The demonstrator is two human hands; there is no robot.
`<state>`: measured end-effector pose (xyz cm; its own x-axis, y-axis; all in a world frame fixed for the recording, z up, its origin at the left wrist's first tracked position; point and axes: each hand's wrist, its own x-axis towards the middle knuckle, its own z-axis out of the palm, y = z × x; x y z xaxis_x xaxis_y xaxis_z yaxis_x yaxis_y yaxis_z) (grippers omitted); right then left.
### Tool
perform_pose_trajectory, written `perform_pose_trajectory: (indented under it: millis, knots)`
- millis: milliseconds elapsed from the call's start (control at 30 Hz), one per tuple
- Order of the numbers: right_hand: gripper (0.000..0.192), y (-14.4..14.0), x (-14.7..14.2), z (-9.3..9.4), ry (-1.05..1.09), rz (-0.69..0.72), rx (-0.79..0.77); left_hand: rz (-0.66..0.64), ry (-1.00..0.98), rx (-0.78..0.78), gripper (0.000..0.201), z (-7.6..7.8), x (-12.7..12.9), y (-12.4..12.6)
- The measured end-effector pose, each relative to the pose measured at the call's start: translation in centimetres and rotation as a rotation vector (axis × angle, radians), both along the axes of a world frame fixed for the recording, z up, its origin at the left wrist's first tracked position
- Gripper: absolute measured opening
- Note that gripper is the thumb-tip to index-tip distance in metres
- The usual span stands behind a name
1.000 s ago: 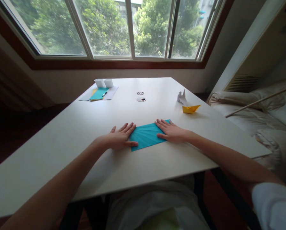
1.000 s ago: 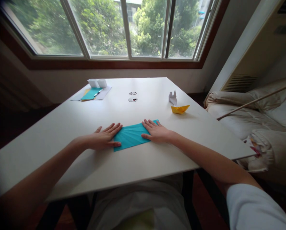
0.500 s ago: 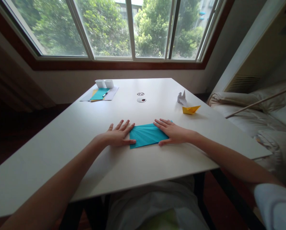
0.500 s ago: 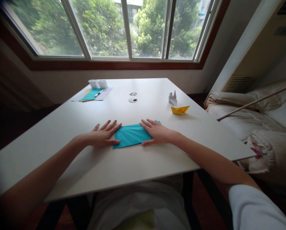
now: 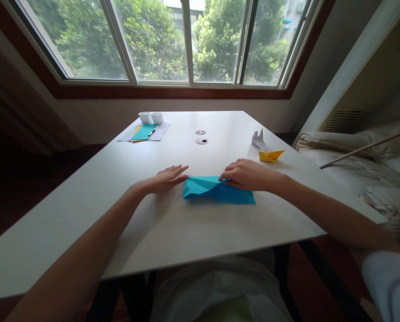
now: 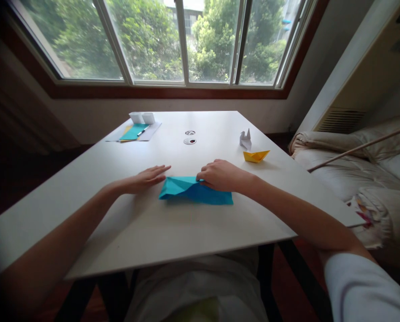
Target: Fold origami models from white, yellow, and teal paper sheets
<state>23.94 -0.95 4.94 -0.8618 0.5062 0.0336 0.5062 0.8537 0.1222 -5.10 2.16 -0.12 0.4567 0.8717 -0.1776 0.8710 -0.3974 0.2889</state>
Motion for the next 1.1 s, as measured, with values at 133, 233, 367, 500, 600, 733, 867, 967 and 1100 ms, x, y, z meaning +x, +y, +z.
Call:
perform_pose_trajectory:
  millis: [133,233,367,500,600,733,867,967,1100]
  knots:
    - [0.027,0.9,-0.9,2.0,0.060,-0.191,-0.039,0.194,-0.222,0.341,0.060,0.4,-0.8,0.8]
    - [0.034,2.5,-1.1,2.6,0.146,-0.302,-0.122,0.328,-0.287,0.603,0.048,1.0,-0.8,0.6]
    - [0.045,5.5,-0.8,1.6,0.219,-0.429,-0.290,0.276,-0.263,0.784,0.037,1.8,0.4,-0.6]
    - [0.058,7.0,-0.2,-0.8,0.155,-0.567,-0.362,-0.001,-0.162,0.574,0.039,2.2,2.5,-2.2]
    - [0.064,6.8,0.4,-2.6,0.145,-0.617,-0.361,-0.196,-0.034,0.372,0.047,1.8,4.1,-3.3]
    - [0.072,5.7,1.4,-4.0,0.176,-0.576,-0.323,-0.190,0.092,0.233,0.059,0.6,5.7,-4.0]
    - [0.077,4.3,1.8,-4.4,0.155,-0.441,-0.349,-0.086,0.150,0.244,0.067,-0.3,6.4,-4.1]
    - [0.087,3.4,1.9,-4.4,0.154,-0.409,-0.335,-0.055,0.167,0.292,0.070,-0.8,6.6,-3.9]
    - [0.079,2.2,1.8,-4.4,0.198,-0.304,-0.012,-0.115,0.157,0.233,0.073,-1.4,6.3,-3.6]
